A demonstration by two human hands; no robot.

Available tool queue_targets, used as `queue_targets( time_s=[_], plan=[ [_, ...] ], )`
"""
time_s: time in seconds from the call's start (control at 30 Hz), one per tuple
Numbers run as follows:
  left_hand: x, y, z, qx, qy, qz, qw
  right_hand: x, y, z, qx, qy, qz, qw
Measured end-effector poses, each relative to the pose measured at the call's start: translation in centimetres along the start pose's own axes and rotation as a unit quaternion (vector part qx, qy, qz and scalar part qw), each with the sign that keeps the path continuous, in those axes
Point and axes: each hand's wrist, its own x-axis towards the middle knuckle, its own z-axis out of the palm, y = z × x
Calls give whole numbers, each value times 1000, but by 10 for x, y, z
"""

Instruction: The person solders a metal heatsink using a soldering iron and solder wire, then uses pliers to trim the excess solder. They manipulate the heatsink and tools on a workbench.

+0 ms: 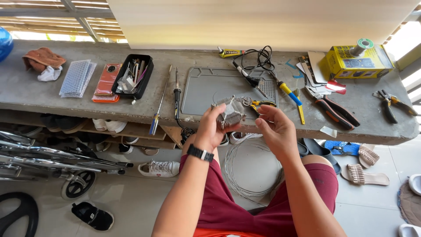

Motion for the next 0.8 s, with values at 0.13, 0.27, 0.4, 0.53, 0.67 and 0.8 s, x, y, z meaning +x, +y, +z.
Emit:
queue_targets(
  time_s=[0.13, 0.27, 0.4, 0.53, 0.67, 0.8],
  plan=[
    [45, 15, -2, 73, 17, 21, 997, 9, 27, -3, -87, -11, -3, 996],
    [101, 20, -15, 161, 53, 48, 984, 14, 38, 0, -157, -6, 33, 987],
    [129, 24, -24, 364, 103, 134, 916, 12, 46, 7, -176, -7, -2, 984],
    [113, 23, -18, 622, 106, 237, 739, 17, 49, 11, -185, -4, -16, 983],
    [100, 29, -8, 737, 142, 247, 613, 18, 51, 10, -190, 2, -44, 981],
    [90, 39, -8, 765, 155, 247, 574, 33, 33, 5, -186, 19, -107, 977]
  ],
)
